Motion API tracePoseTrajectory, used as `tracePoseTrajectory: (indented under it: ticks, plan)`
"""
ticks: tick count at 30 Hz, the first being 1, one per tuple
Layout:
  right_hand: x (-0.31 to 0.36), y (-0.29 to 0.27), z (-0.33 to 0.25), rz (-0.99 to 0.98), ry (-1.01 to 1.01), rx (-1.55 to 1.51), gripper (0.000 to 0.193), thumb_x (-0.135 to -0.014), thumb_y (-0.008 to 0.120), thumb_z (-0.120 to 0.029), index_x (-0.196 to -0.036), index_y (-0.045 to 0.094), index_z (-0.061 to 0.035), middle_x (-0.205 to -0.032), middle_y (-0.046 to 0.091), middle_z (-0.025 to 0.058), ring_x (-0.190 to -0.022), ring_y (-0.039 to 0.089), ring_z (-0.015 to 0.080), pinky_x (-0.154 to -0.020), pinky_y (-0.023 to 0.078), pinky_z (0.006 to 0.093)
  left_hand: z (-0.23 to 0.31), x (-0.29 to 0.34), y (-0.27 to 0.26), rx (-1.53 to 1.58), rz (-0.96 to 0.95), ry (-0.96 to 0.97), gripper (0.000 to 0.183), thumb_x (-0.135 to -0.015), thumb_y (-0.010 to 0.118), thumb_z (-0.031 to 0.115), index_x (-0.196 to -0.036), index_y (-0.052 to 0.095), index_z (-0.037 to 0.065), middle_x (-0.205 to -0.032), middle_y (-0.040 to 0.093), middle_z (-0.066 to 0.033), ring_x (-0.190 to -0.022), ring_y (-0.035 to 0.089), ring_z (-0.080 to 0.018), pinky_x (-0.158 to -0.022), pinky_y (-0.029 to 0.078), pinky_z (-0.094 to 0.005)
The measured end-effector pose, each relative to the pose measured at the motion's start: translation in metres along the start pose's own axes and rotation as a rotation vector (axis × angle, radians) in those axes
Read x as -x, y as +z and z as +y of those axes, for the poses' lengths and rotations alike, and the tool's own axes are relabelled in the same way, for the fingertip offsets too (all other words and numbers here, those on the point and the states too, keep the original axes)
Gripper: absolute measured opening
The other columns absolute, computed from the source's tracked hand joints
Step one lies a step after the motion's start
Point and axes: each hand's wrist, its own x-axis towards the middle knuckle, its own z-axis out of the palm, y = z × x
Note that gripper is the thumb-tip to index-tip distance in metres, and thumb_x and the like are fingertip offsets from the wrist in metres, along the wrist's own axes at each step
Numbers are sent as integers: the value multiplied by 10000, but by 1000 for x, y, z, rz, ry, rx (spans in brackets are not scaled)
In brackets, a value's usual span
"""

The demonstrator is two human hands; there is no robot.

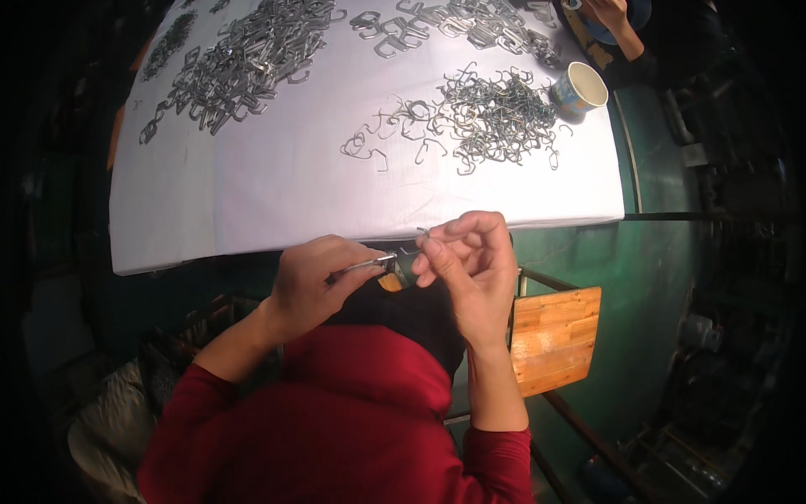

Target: The person takes metal hooks from a table and hangs them onto a rack.

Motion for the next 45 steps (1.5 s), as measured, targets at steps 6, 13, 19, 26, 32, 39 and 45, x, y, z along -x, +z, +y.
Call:
tracePoseTrajectory:
  ticks: [6, 13, 19, 26, 32, 39, 45]
  plan:
    - [33, 19, 17, 121, -165, 11, 208, -838, 549, 117, -917, 411, -18, -864, 565, 134, -691, 624, 158, -624, 549, 260, 3, -1, 5, -28, 25, 55, 147, -748, 692, 83, -886, 653, 51, -742, 636, -58, -663, 605, -215, -589, 487, -310]
    - [45, 24, 30, 220, -561, 97, 249, -833, 552, 109, -803, 352, -37, -905, 535, 154, -705, 634, 195, -660, 585, 308, -18, -11, -15, 104, -88, 259, 235, -758, 703, 119, -975, 656, 45, -929, 651, -74, -818, 610, -214, -669, 496, -314]
    - [49, 21, 31, 225, -641, 174, 246, -831, 575, 82, -784, 361, -31, -902, 531, 156, -700, 619, 186, -604, 588, 289, -176, -86, -79, -575, 376, 80, 246, -781, 671, 160, -999, 645, 49, -929, 625, -102, -877, 567, -282, -769, 469, -376]
    - [50, 23, 29, 319, -597, 300, 284, -839, 546, 93, -773, 317, -61, -833, 518, 127, -599, 569, 151, -583, 552, 256, -220, -144, -115, -815, 648, -115, 251, -772, 654, 139, -1014, 631, 75, -1034, 573, -78, -995, 508, -278, -842, 425, -407]
    - [50, 19, 31, 281, -611, 310, 277, -839, 558, 85, -773, 327, -53, -866, 519, 136, -612, 578, 157, -590, 566, 271, -233, -161, -124, -964, 279, 20, 305, -744, 650, 105, -1047, 620, 112, -1107, 563, -50, -1071, 484, -238, -854, 403, -436]
    - [50, 17, 34, 212, -617, 246, 226, -827, 570, 101, -781, 385, -20, -905, 540, 171, -718, 631, 198, -630, 593, 307, -224, -169, -155, -1379, -91, 12, 206, -769, 635, 94, -974, 645, 102, -1011, 633, -27, -1013, 524, -224, -851, 410, -415]
    - [46, 14, 39, 142, -613, 225, 245, -812, 565, 137, -752, 390, -25, -901, 559, 171, -709, 652, 212, -631, 581, 306, -222, -151, -188, -847, -11, -171, 207, -753, 684, 211, -897, 678, 62, -905, 663, -101, -959, 589, -265, -839, 453, -372]
